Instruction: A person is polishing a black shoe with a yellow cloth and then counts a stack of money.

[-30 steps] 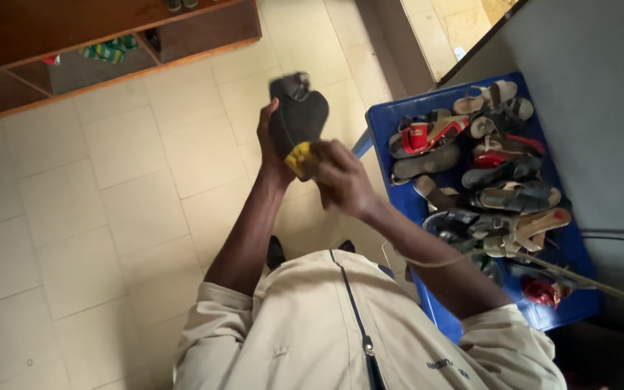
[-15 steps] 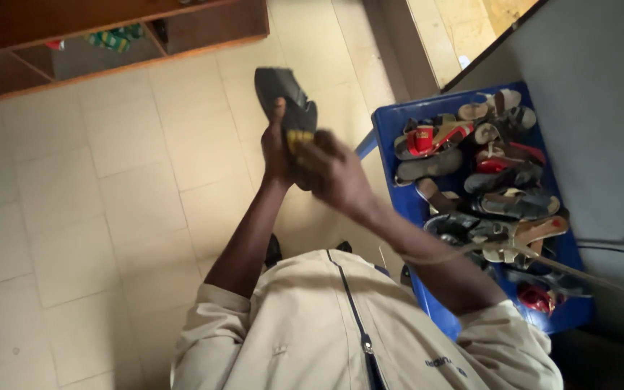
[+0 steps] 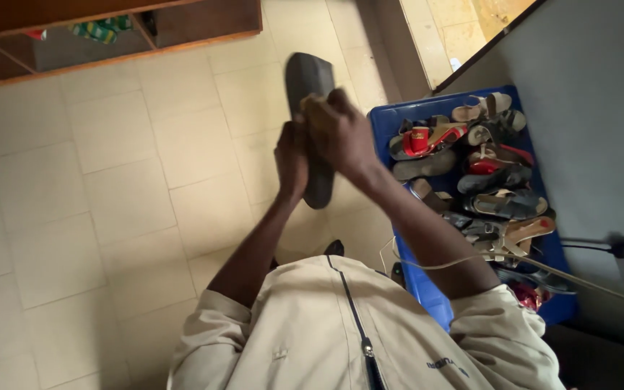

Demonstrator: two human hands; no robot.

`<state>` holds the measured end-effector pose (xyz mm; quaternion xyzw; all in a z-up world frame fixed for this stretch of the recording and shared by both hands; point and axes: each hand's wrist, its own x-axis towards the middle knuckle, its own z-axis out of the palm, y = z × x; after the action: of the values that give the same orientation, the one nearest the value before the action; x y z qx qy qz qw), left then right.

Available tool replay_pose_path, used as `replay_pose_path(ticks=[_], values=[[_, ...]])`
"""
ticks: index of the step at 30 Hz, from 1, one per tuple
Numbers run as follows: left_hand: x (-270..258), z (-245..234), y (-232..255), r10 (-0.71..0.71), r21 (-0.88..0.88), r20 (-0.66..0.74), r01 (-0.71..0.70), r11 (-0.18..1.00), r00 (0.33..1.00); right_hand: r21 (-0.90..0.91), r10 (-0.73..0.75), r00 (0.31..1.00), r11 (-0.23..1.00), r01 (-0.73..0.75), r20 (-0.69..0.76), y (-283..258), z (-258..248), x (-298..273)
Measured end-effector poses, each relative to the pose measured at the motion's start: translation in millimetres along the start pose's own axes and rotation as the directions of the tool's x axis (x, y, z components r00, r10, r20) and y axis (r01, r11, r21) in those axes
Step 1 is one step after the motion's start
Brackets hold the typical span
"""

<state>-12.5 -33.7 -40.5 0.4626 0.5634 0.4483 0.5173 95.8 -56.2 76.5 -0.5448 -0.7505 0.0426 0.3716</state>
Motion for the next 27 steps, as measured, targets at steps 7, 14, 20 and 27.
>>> replay_pose_path(ticks=[7, 14, 20, 27], values=[[0, 1, -12, -0.028, -0.059, 0.009, 0.029, 0.998, 1.000, 0.003, -0.012, 0.998, 1.000, 0.012, 0.057, 3, 4, -11], [12, -16, -5, -0.060, -0.120, 0.041, 0.064, 0.991, 0.997, 0.055, -0.148, 0.979, 0.988, 0.141, 0.141, -27, 9, -58], [13, -6, -9, 0.000, -0.467, 0.203, 0.097, 0.879, 0.979, 0.052, -0.118, 0.980, 0.992, 0.111, 0.161, -31, 0, -63], [20, -1, -23, 0.012, -0.171, 0.051, -0.003, 0.985, 0.999, 0.105, -0.103, 0.995, 0.989, 0.102, 0.005, 1, -2, -23]])
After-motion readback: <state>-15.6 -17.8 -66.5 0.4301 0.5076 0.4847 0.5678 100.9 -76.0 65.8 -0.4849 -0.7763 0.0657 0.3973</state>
